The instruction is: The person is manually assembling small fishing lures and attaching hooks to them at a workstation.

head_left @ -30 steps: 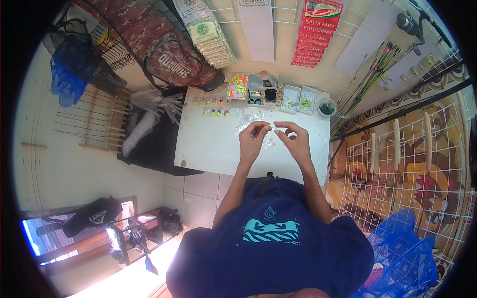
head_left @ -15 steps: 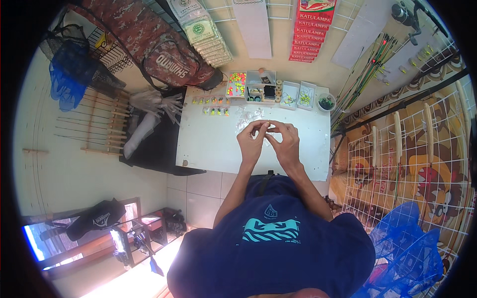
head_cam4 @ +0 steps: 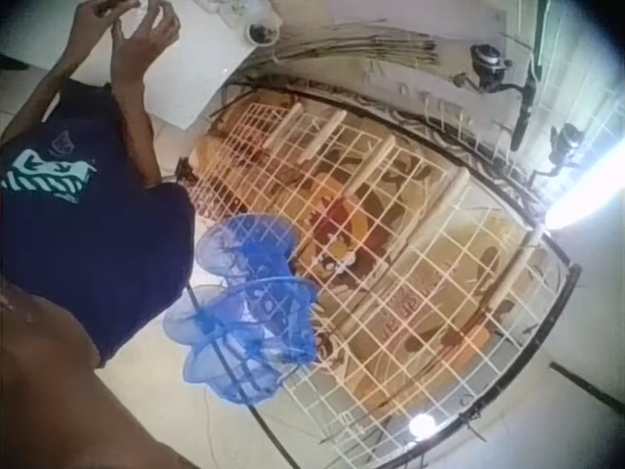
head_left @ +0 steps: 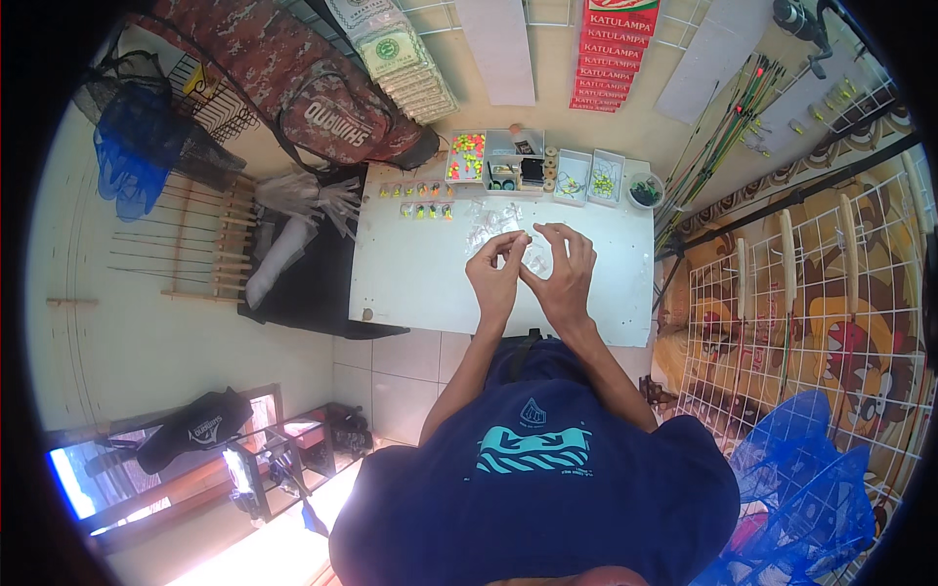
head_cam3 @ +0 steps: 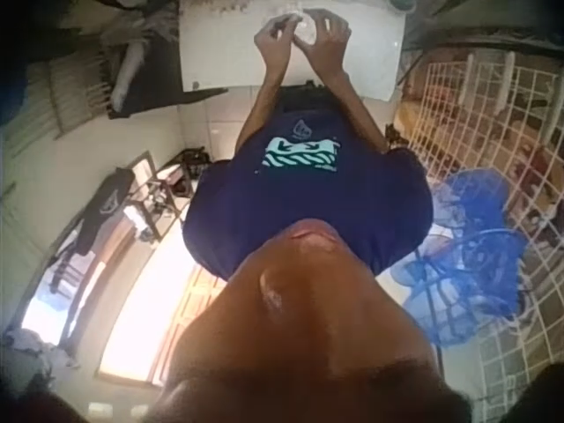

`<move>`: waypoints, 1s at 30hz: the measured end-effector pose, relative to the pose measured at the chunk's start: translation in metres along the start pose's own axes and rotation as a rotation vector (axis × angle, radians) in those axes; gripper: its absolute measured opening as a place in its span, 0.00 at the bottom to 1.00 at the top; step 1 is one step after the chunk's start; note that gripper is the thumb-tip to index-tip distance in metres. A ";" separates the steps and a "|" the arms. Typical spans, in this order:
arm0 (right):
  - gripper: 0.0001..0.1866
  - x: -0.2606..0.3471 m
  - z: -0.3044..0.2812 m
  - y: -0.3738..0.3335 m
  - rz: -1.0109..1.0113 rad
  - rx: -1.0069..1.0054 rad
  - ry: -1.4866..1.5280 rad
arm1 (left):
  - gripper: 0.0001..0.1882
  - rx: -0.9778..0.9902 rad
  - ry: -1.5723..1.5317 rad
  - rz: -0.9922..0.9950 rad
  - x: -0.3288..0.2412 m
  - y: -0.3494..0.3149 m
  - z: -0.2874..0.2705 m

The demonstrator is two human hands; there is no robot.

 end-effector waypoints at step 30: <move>0.03 -0.017 0.027 0.037 -0.229 0.373 0.047 | 0.13 0.126 0.066 -0.085 0.036 0.029 -0.030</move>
Point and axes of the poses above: each hand's wrist, its own y-axis towards the middle knuckle, its own z-axis out of the palm, x = y × z, the point moved 6 cm from there along y, towards the middle knuckle, and after that the axes turned 9 degrees about -x, right-handed, at the moved point
